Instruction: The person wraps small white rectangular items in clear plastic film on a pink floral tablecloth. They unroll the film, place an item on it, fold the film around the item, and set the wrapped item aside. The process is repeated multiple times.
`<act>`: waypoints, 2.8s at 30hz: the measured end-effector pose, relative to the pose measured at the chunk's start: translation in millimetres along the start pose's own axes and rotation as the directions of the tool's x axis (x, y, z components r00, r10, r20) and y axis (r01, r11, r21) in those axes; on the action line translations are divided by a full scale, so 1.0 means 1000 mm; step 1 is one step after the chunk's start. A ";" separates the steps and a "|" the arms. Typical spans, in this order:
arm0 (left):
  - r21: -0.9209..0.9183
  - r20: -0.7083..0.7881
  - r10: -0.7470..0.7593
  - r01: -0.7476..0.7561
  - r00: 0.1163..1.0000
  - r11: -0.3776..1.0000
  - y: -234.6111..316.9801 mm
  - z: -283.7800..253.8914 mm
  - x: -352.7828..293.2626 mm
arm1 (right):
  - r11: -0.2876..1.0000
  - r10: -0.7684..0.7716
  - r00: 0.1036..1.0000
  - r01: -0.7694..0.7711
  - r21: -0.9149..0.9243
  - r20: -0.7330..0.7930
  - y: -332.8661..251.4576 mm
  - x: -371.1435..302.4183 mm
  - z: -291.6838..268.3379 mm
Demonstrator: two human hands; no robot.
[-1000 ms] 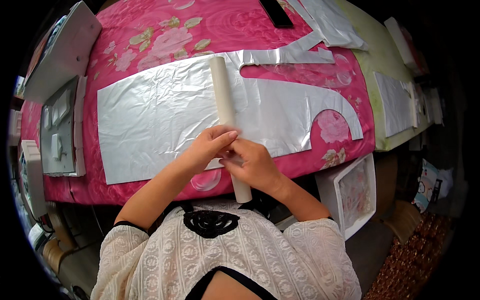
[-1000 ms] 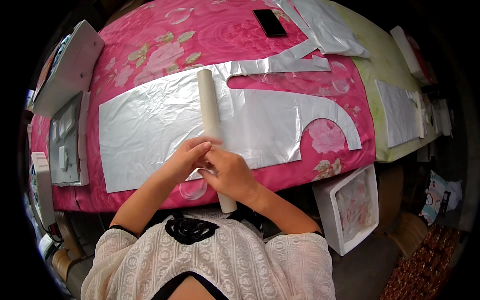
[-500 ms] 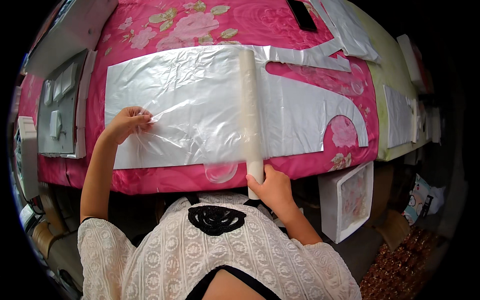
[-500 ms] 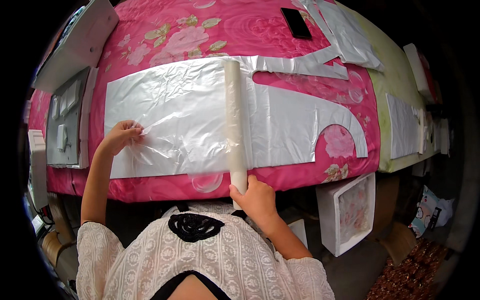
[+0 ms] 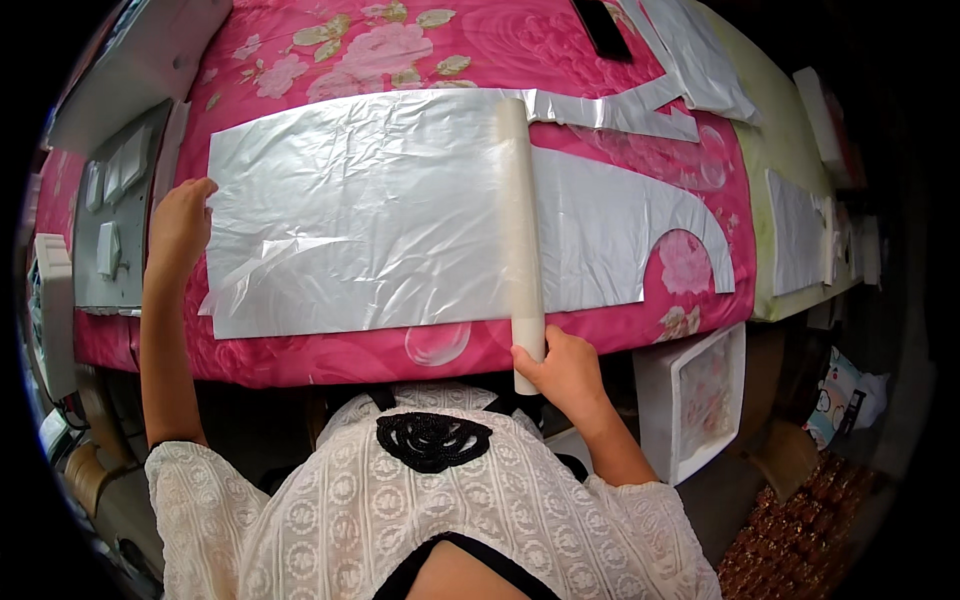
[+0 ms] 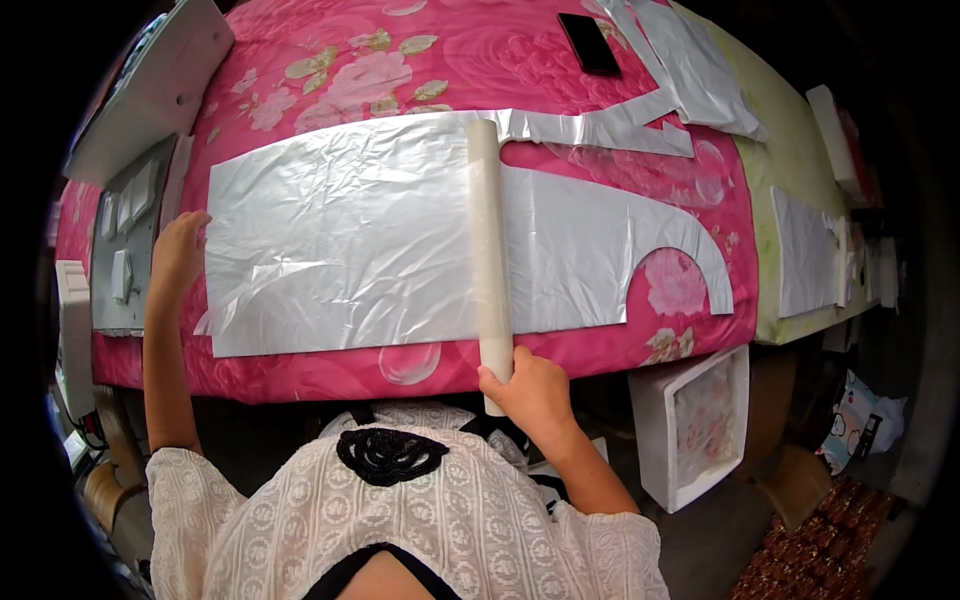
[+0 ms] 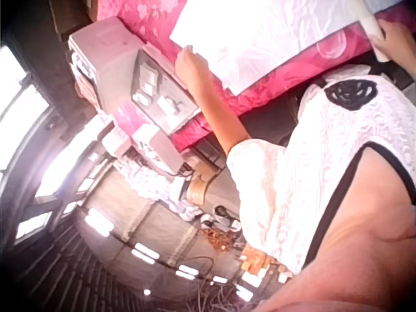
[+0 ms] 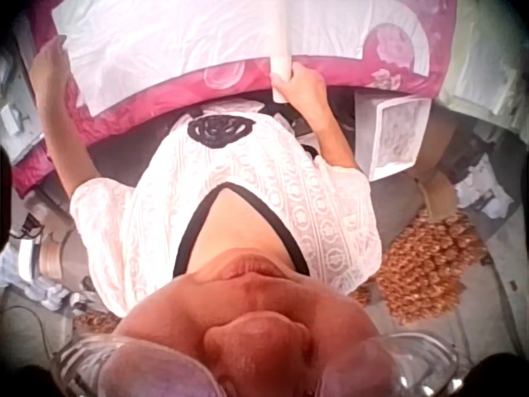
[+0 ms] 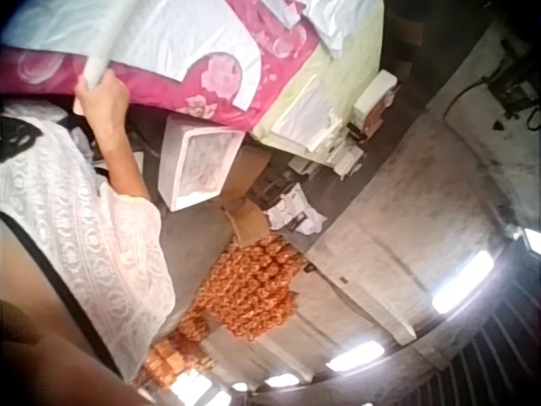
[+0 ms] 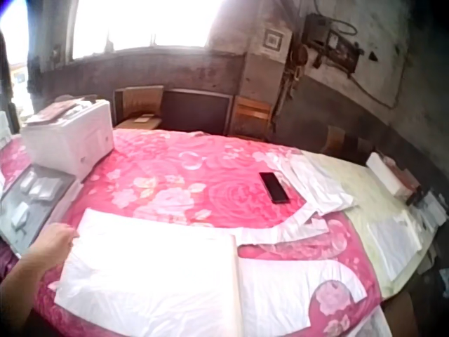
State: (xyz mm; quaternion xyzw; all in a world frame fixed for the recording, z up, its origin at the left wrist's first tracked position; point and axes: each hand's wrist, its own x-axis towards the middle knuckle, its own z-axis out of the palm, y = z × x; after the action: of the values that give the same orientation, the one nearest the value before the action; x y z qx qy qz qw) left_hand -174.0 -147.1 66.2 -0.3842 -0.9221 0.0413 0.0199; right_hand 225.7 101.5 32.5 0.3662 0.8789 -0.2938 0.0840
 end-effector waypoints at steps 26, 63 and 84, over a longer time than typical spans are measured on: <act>-0.460 -0.142 0.399 -0.418 0.906 0.784 0.297 0.069 -0.007 | 0.434 -0.062 0.989 -0.095 0.896 0.135 -0.024 0.251 -0.049; -0.435 -0.250 0.401 -0.473 0.881 0.767 0.300 0.087 -0.008 | 0.622 -0.674 0.706 0.383 0.683 0.218 -0.276 0.141 0.126; -0.882 -0.350 0.126 -0.372 0.928 0.290 0.220 0.037 -0.022 | 0.471 -0.834 0.527 0.835 -0.285 0.164 0.013 0.116 -0.045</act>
State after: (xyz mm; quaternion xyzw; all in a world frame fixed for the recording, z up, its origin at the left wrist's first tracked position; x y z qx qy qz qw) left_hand -5.4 -10.4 8.8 -0.4660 -0.6953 -0.5353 -0.1131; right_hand 154.6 204.3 21.0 -0.1278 0.9809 -0.1466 -0.0090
